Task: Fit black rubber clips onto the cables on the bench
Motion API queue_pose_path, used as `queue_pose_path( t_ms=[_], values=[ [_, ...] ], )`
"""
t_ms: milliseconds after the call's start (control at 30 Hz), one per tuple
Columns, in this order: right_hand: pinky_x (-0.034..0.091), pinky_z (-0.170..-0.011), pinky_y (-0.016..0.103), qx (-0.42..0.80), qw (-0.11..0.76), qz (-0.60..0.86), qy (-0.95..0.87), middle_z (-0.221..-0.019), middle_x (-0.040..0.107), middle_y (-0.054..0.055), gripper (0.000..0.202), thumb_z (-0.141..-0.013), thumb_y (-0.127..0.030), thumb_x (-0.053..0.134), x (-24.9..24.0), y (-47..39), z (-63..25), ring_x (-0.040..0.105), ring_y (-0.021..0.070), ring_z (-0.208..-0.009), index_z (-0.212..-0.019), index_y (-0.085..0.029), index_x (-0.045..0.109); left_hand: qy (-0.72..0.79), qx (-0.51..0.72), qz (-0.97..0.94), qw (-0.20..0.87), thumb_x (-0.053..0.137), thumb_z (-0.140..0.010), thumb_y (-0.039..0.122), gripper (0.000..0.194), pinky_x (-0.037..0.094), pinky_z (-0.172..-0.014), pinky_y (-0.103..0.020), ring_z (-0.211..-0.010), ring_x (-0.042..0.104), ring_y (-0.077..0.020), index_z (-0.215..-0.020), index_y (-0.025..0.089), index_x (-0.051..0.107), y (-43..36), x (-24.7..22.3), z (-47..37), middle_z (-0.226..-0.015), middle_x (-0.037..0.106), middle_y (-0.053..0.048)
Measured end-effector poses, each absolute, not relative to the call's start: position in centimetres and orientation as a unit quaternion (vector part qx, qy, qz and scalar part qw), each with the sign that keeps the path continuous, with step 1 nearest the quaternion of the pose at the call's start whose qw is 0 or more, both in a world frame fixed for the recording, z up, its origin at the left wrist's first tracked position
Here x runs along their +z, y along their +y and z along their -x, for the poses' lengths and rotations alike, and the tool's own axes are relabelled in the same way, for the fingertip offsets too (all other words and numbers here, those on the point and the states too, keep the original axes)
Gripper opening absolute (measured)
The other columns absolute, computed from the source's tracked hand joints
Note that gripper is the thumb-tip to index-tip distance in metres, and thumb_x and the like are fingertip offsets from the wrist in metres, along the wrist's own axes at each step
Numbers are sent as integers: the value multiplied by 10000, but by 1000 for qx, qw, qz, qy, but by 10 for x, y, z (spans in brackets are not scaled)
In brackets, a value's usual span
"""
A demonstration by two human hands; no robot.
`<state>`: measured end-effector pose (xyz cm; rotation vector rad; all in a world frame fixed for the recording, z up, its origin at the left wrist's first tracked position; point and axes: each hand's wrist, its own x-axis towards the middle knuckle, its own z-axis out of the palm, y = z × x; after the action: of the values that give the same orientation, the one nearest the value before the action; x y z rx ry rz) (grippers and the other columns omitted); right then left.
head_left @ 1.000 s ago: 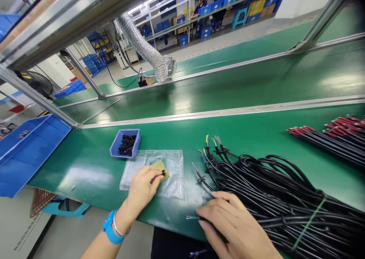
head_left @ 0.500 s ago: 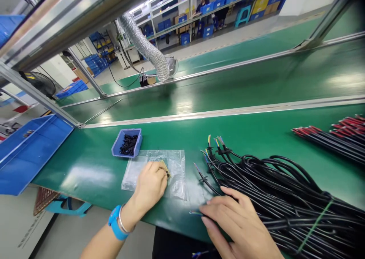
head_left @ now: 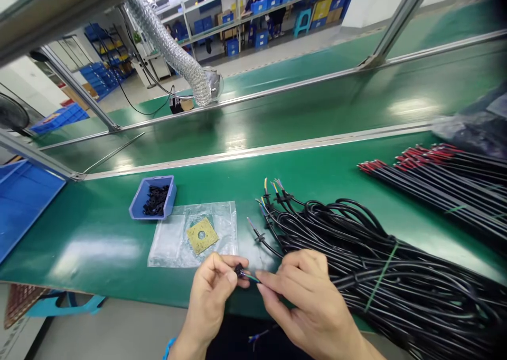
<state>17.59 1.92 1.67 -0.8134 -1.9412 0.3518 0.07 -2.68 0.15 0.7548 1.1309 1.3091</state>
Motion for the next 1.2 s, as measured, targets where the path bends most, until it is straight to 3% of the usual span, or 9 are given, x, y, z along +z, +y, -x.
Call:
queue_pose_path(
  t_ms=[167, 367, 567, 667, 900, 1067, 1200],
  values=[
    [332, -723, 360, 156, 472, 326, -804, -606, 591, -31, 121, -886, -134, 593, 20, 20, -177, 505, 139, -668, -862, -195, 695, 483, 550, -350, 585, 802, -774, 272, 223, 547, -793, -263, -871, 697, -152, -792, 164, 608, -28, 5, 4, -1064, 728, -79],
    [321, -744, 351, 169, 459, 314, -814, -624, 600, -42, 125, -903, -155, 590, 18, 21, -177, 515, 133, -668, -865, -209, 696, 472, 524, -375, 601, 868, -692, 240, 297, 540, -767, -233, -855, 703, -148, -877, 169, 647, -28, 6, -2, -1026, 764, -96],
    [260, -975, 440, 169, 459, 362, -794, -723, 685, -25, 185, -983, -290, 506, 4, 15, -183, 627, 182, -831, -931, -234, 675, 490, 522, -324, 618, 920, -601, 264, 408, 524, -670, -188, -722, 680, -111, -935, 162, 708, -25, 1, -12, -911, 738, -55],
    [240, -997, 443, 170, 446, 363, -800, -712, 681, -24, 200, -979, -234, 487, 4, 12, -189, 627, 182, -856, -862, -226, 649, 484, 533, -319, 616, 932, -567, 254, 370, 534, -639, -202, -676, 672, -108, -880, 175, 751, -23, -3, -14, -891, 677, -25],
    [296, -918, 427, 156, 437, 351, -813, -699, 643, -8, 166, -926, -101, 505, 6, 11, -191, 548, 172, -804, -896, -190, 642, 515, 530, -469, 485, 909, -593, 182, 229, 446, -532, -181, -617, 574, -97, -787, 219, 793, -21, -7, -10, -709, 626, -3],
    [297, -897, 428, 158, 426, 333, -826, -700, 633, -8, 145, -912, -85, 508, 6, 12, -192, 535, 171, -805, -885, -172, 620, 532, 501, -574, 368, 848, -693, 161, 160, 501, -618, -212, -655, 621, -120, -827, 225, 787, -20, 1, -13, -718, 677, -13],
    [290, -896, 427, 171, 421, 326, -829, -705, 633, -13, 196, -859, -14, 489, 4, 11, -192, 542, 166, -807, -850, -172, 604, 522, 494, -607, 339, 828, -718, 152, 136, 518, -632, -201, -653, 636, -112, -832, 210, 779, -19, 4, -19, -726, 689, -12]
  ],
)
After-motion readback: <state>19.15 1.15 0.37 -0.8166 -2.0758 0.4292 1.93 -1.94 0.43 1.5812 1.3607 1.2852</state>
